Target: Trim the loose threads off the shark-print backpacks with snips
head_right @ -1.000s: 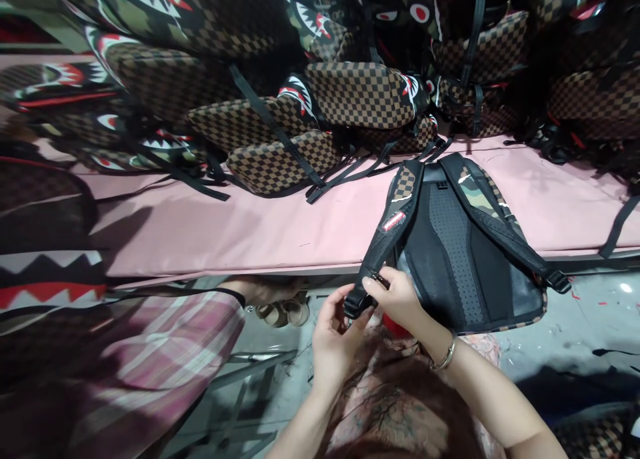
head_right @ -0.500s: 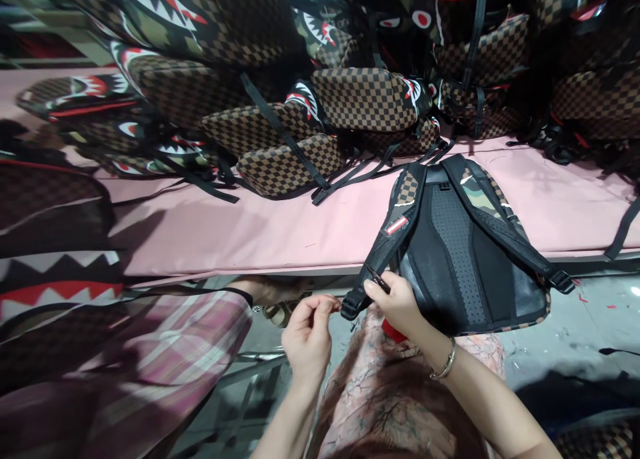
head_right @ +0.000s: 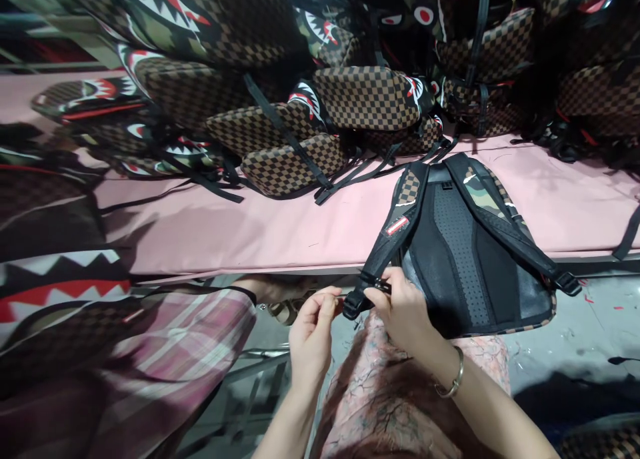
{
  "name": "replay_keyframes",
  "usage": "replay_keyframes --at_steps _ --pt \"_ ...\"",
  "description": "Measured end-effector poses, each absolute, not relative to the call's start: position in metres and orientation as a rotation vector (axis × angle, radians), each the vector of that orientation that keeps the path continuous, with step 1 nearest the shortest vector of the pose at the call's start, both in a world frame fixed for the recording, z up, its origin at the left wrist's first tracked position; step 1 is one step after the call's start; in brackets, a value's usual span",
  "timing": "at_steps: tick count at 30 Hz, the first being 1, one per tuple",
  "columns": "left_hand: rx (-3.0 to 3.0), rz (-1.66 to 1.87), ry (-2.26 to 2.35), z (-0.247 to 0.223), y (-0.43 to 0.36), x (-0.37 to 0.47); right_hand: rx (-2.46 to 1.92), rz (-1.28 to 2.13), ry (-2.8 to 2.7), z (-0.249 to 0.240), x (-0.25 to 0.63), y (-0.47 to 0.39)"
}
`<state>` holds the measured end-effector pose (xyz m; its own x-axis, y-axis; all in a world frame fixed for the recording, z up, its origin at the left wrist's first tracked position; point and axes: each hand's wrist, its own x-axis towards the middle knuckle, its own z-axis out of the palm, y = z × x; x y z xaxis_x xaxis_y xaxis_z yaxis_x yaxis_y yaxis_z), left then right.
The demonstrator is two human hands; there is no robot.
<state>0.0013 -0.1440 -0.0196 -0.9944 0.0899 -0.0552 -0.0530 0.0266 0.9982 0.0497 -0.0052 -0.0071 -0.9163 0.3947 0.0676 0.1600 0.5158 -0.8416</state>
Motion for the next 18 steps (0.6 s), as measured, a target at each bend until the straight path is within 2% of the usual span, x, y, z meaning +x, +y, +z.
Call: replay_keyframes --at_steps 4,8,18 --pt "0.028 2.138 2.146 -0.019 -0.144 0.002 -0.233 0.803 -2.748 0.019 0.060 0.003" --pt "0.011 2.123 2.147 -0.015 -0.143 0.004 -0.052 0.453 -2.948 0.038 0.058 0.004" --pt "0.026 2.048 2.270 -0.010 -0.141 0.006 0.120 0.242 -2.994 0.057 0.051 -0.001"
